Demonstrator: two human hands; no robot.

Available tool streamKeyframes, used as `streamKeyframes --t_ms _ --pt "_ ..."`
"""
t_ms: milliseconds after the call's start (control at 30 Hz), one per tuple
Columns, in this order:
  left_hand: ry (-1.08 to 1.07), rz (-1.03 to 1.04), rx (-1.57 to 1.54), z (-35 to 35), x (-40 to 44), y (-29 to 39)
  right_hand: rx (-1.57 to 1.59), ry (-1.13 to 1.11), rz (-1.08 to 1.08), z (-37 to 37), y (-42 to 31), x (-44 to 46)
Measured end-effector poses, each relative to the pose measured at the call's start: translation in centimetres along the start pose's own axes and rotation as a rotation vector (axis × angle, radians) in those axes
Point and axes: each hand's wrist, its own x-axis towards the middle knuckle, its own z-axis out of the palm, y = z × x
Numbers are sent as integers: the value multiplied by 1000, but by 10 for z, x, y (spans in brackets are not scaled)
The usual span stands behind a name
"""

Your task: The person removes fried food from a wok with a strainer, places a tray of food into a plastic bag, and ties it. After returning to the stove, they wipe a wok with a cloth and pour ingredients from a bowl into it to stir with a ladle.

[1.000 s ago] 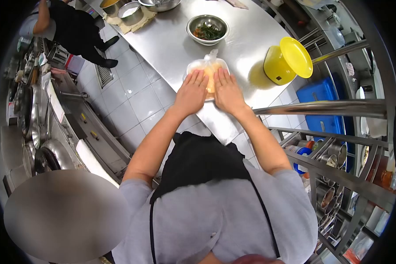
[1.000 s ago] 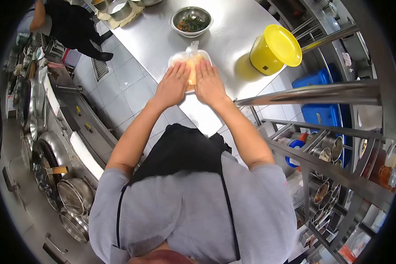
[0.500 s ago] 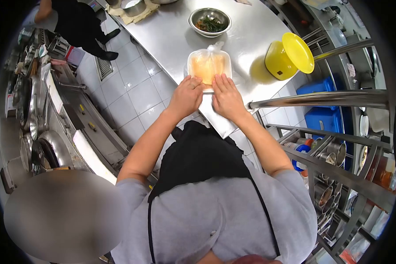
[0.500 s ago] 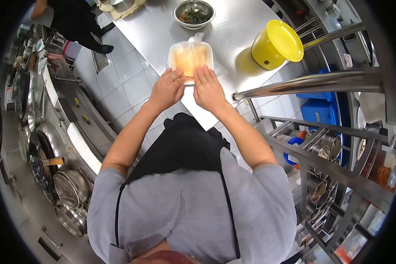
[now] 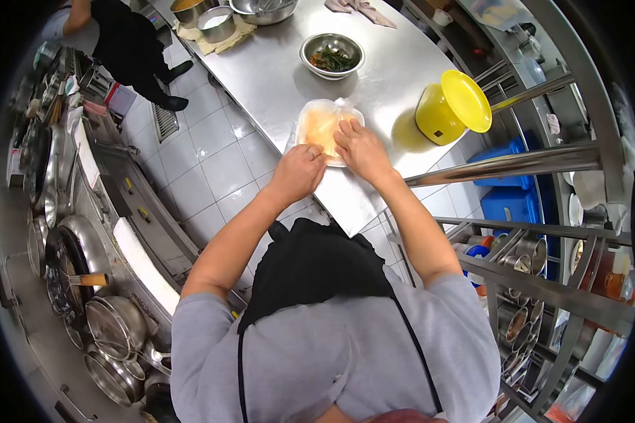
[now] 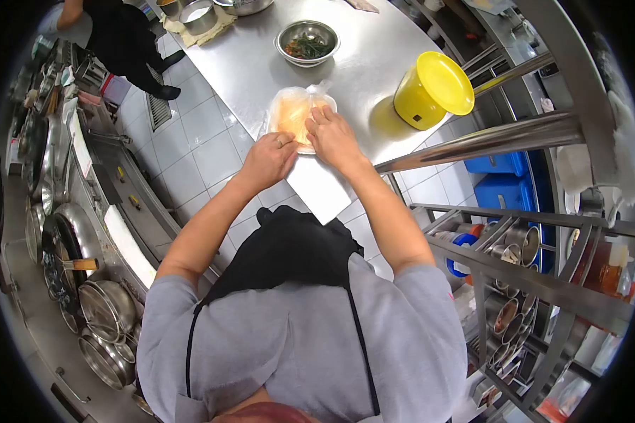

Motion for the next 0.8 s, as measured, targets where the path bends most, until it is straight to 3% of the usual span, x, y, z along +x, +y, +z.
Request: streamKeyframes --t_ms 67,133,200,233,300,333,400,700,800 --pt "-7 7 -29 1 -10 3 -56 11 17 1 -10 -9" --pt "33 65 -54 -5 0 -9 7 -341 193 -17 -23 -1" --pt "-91 -65 -55 -15 11 -14 166 -693 460 -50 -36 23" --pt "-160 -133 -59 -18 13 -13 132 -519 351 -47 -33 22" --pt "-23 -131 83 2 14 -12 65 -175 130 -24 -17 14" --pt "42 -132 152 13 14 -9 19 -168 78 -11 -10 12" --pt "-65 -200 228 29 16 -3 -68 -155 -26 9 -2 11" --pt "-270 -179 160 28 23 -28 -58 -149 152 31 -9 5" --pt "-378 -235 114 11 36 -24 325 -449 368 -12 -9 29"
